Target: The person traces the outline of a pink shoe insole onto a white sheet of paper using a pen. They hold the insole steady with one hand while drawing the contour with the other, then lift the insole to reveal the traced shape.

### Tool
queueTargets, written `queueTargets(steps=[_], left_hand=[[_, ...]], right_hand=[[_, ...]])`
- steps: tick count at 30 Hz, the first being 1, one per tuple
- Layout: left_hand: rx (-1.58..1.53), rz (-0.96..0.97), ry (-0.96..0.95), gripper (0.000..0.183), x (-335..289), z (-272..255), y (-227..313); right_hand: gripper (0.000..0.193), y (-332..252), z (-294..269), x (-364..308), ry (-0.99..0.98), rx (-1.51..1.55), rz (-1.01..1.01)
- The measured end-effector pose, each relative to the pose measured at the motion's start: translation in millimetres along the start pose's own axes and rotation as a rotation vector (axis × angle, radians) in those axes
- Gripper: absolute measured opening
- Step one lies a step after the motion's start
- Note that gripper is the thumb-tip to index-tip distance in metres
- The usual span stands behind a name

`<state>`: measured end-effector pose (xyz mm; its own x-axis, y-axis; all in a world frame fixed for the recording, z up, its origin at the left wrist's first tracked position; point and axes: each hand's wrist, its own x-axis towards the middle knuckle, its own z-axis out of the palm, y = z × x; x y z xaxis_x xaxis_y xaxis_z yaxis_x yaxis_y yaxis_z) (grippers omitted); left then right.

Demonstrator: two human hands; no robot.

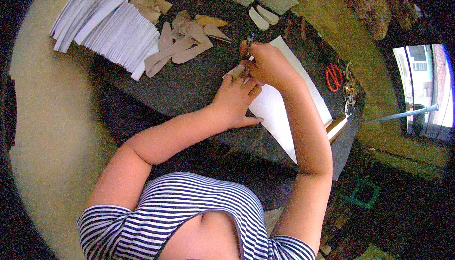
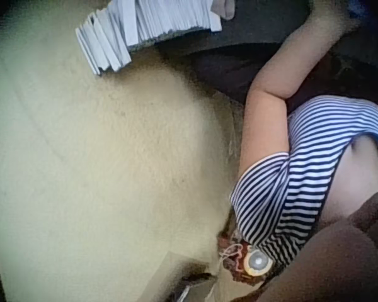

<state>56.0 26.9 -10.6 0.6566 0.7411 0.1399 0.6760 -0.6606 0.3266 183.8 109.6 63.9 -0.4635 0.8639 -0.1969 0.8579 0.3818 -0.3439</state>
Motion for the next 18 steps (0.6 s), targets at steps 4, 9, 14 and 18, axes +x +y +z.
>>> queueTargets(steps=[4, 9, 14, 18], left_hand=[[-0.018, 0.009, 0.016, 0.083, 0, 2, 0], [-0.020, 0.008, 0.009, 0.082, 0, 0, 0], [-0.010, 0.008, 0.032, 0.083, -2, 3, -1], [-0.008, 0.001, 0.015, 0.084, -2, 1, 0]], right_hand=[[0.015, -2, -2, 4, -0.008, -0.032, 0.035], [0.018, 5, 0, 4, -0.007, 0.110, 0.055], [0.013, -5, -4, 2, -0.051, 0.103, 0.090], [0.013, -4, -1, 0, -0.004, 0.021, -0.002]])
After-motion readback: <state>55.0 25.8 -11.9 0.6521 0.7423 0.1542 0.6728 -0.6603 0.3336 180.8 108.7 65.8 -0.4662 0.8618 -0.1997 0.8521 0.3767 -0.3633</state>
